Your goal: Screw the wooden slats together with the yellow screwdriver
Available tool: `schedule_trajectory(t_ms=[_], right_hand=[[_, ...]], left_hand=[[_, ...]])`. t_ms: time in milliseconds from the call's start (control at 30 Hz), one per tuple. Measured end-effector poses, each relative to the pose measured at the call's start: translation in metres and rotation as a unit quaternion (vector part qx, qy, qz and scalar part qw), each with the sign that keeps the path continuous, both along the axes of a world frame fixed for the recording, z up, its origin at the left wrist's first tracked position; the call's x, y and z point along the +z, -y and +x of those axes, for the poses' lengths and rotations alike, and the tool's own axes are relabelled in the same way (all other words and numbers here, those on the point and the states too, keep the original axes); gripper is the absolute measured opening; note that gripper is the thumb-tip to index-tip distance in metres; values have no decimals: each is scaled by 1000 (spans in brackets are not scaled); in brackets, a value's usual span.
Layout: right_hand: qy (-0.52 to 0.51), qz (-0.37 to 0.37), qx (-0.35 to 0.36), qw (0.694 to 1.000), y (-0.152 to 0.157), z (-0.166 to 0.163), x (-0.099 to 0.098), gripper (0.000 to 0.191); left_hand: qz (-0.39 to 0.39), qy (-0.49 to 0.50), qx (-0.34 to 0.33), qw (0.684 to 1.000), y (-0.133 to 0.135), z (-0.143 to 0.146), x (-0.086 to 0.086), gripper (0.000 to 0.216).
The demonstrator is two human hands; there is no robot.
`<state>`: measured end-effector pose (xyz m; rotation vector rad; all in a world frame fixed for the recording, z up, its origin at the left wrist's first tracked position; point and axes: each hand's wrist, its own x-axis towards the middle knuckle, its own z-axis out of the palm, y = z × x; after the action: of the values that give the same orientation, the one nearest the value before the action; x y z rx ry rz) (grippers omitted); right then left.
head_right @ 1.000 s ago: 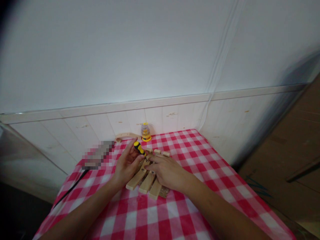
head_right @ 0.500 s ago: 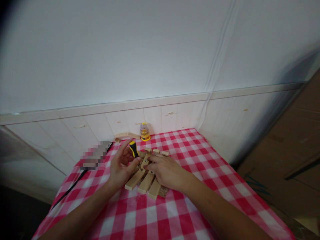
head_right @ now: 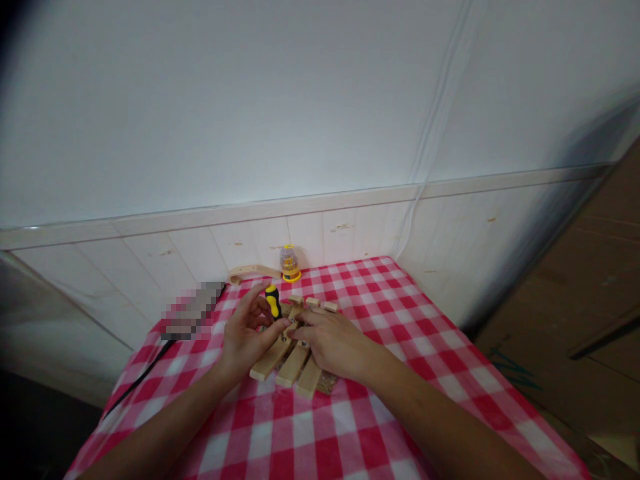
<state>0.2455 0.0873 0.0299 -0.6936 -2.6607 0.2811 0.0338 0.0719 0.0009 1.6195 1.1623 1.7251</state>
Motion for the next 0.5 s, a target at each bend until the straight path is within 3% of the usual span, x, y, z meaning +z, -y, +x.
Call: schedule_trajectory(t_ms=[500], right_hand=[[26,-19,-17,999,3,0,5,34]], left_hand=[[-19,-6,-62,998,1,-5,1,62]])
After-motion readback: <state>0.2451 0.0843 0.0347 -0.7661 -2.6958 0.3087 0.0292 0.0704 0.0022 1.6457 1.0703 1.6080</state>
